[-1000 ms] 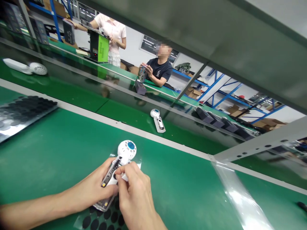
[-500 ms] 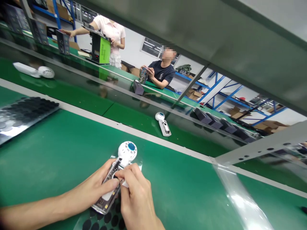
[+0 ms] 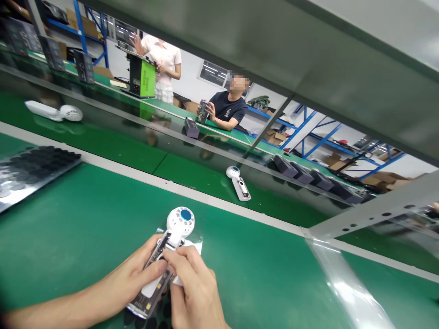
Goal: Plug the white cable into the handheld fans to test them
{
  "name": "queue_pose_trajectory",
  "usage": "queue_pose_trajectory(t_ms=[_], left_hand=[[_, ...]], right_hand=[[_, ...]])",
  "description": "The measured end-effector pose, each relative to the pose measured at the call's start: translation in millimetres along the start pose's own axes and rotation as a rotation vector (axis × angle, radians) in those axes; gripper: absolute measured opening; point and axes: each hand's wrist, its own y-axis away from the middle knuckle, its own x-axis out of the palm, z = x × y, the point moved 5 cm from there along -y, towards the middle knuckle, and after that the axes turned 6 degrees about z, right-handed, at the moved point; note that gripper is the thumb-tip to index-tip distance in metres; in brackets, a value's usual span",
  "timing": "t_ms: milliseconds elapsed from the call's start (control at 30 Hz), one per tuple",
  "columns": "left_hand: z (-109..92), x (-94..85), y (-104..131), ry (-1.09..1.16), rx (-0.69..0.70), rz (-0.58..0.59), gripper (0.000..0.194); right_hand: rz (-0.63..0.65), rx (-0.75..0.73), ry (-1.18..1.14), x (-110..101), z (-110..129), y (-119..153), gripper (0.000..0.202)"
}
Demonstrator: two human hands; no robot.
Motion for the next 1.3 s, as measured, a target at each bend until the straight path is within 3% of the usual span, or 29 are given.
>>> queue_pose_trajectory(t_ms=[100, 267, 367, 467, 600, 733, 900, 1133, 1300], left_hand=[[6.7, 0.4, -1.7, 0.039, -0.018, -0.03, 0.029], [20.3, 3.0, -6.1, 0.18, -0.096, -0.096, 0.032], [19.3, 2.0, -6.3, 0.249, -0.142, -0.142, 0.031], [10.6, -0.5, -5.8, 0.339, -0.146, -0.151, 0.03], [3.4, -3.2, -6.6, 0.398, -0.142, -0.125, 0.027], [11.1, -2.5, -6.4, 0.402, -0.215, -0.121, 0.031], [10.4, 3.0, -3.9, 0.403, -0.199, -0.03, 0.039], [4.4, 1.8, -3.0, 0.363, -0.177, 0.002, 0.06], [6.2, 1.3, -4.1, 0.237, -0.221, 0.006, 0.052]], right_hand=[[-0.052, 0.052, -0.099, -5.6, -2.5, 2.4, 0.034], [-0.034, 0.372, -0.172, -10.8, -25.1, 15.7, 0.021], [-0.004, 0.547, -0.249, -7.4, -40.4, 27.0, 0.016], [0.039, 0.63, -0.437, 1.0, -47.2, 32.5, 0.014], [0.099, 0.637, -0.629, 10.1, -43.5, 25.7, 0.02], [0.141, 0.603, -0.806, 14.8, -30.0, 10.3, 0.023], [0.054, 0.57, -0.837, 12.9, -19.3, 1.1, 0.023], [0.081, 0.575, -0.828, 10.1, -21.7, 3.0, 0.022], [0.132, 0.577, -0.78, 7.9, -24.0, 3.1, 0.016]])
